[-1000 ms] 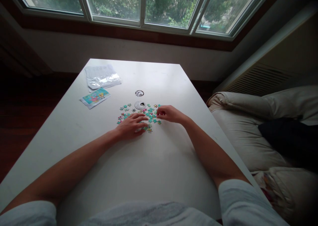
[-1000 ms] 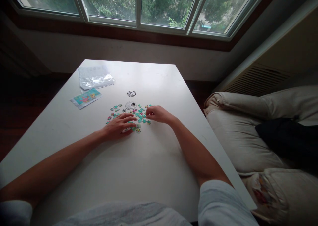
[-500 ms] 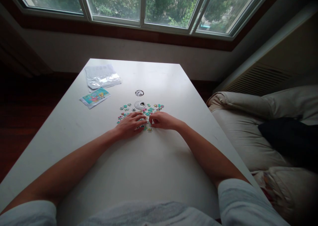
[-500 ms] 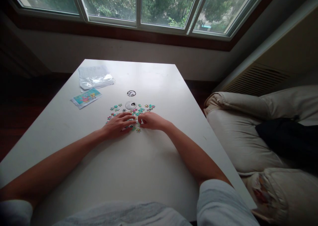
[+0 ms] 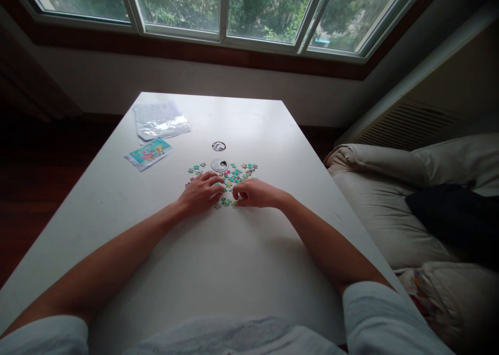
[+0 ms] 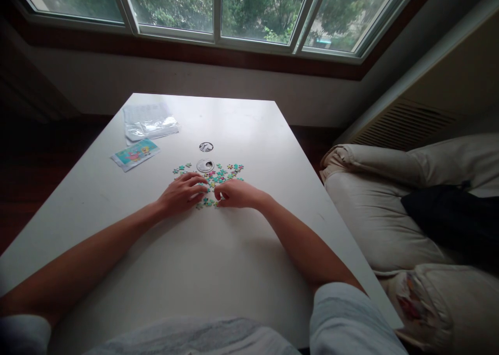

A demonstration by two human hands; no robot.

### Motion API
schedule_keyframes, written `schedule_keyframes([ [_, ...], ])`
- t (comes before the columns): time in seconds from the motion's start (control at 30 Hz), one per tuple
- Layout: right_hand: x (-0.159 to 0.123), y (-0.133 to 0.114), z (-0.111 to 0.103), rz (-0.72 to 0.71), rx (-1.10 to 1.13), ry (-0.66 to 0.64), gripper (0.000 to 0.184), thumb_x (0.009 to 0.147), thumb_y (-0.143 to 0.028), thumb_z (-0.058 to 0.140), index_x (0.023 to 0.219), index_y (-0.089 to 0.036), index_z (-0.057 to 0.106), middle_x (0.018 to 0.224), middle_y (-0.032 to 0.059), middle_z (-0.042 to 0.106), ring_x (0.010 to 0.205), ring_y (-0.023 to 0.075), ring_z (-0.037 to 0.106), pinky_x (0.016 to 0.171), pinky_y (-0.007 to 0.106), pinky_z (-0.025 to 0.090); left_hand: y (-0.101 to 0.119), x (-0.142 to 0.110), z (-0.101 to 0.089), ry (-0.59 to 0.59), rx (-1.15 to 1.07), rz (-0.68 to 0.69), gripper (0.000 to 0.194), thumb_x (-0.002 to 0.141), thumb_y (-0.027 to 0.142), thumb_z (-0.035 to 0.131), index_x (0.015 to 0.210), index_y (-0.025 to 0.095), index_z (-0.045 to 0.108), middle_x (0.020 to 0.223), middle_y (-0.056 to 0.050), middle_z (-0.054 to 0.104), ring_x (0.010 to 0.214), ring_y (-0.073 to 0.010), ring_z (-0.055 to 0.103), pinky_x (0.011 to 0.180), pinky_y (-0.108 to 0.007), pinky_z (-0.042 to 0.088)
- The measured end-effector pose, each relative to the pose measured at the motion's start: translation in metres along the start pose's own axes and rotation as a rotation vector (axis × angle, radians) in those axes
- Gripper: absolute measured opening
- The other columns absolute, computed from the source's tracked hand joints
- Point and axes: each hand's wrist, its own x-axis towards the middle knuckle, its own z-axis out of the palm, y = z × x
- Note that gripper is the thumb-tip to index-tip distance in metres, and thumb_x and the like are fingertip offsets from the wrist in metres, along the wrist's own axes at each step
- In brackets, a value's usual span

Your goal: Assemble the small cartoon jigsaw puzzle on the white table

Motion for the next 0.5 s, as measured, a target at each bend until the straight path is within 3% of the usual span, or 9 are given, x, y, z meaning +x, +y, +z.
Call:
schedule_keyframes([
  [0.23, 0.001, 0.004, 0.005, 0.01, -0.046, 0.012, 0.001, 0.086, -0.021, 0.068, 0.087, -0.022, 0.068, 0.073, -0.0021, 0.063, 0.068, 0.0123, 0.051, 0.065, 0.024, 0.029, 0.002, 0.0, 0.0, -0.011, -0.023, 0.006, 0.022, 0.1, 0.028, 0.051, 0.111, 0.025, 0.07, 0.12, -0.006, 0.069, 0.122, -0.0249, 0.054, 0.104, -0.045, 0.045],
  [0.5, 0.007, -0.006, 0.014, -0.053, -0.056, 0.112, 0.016, 0.086, -0.023, 0.069, 0.102, -0.022, 0.069, 0.077, -0.0014, 0.063, 0.072, 0.0141, 0.054, 0.07, 0.025, 0.032, -0.003, 0.001, -0.003, 0.026, 0.016, -0.104, 0.018, 0.098, 0.028, 0.055, 0.105, 0.025, 0.072, 0.117, -0.006, 0.069, 0.115, -0.0255, 0.056, 0.101, -0.045, 0.047],
])
